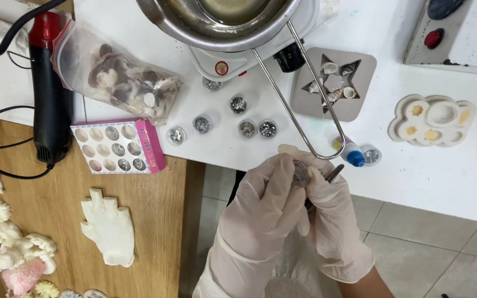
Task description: Decorating small glass jars with silver glitter and dried flower elements as part of candle production.
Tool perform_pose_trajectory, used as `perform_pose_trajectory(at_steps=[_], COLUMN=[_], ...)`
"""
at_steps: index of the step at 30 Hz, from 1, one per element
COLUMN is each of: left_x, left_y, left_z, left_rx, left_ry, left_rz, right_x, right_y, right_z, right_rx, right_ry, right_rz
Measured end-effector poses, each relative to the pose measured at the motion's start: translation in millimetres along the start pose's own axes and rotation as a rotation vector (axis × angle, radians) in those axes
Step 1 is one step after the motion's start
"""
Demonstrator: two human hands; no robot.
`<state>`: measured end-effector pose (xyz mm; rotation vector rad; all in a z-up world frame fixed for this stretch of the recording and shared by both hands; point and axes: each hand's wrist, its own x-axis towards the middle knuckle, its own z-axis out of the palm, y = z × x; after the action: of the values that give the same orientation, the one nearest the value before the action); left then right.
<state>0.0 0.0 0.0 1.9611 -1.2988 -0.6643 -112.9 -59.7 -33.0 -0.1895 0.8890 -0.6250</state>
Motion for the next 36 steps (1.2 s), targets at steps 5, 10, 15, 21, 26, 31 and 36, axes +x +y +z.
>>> perform_pose_trajectory(at_steps=[5,10,15,21,26,31,36], left_x=[4.2,10.1,14.2,18.5,20.3,18.0,22.7], left_y=[1.4,12.2,19.3,28.0,28.3,31.2,49.7], left_z=[2.4,-3.1,-16.2,-12.5,-11.6,-14.6,-40.3], left_rx=[-0.092,-0.091,0.047,0.127,0.015,0.01,0.111], left_ry=[-0.117,-0.087,-0.061,0.131,0.14,0.08,-0.015], left_rz=[-0.107,-0.028,0.036,0.002,-0.036,-0.047,-0.019], right_x=[4.6,3.9,4.6,3.9,4.2,2.4,-5.9], right_y=[4.8,9.4,-1.3,9.1,13.0,17.3,1.1], right_z=[-3.6,-17.3,-11.2,-33.8,-45.3,-53.3,-7.0], right_rx=[0.062,0.129,0.161,0.336,0.376,0.36,0.273], right_ry=[0.133,-0.061,-0.057,-0.095,-0.003,0.021,0.071], right_rz=[0.04,-0.006,0.105,0.071,0.024,0.024,0.07])
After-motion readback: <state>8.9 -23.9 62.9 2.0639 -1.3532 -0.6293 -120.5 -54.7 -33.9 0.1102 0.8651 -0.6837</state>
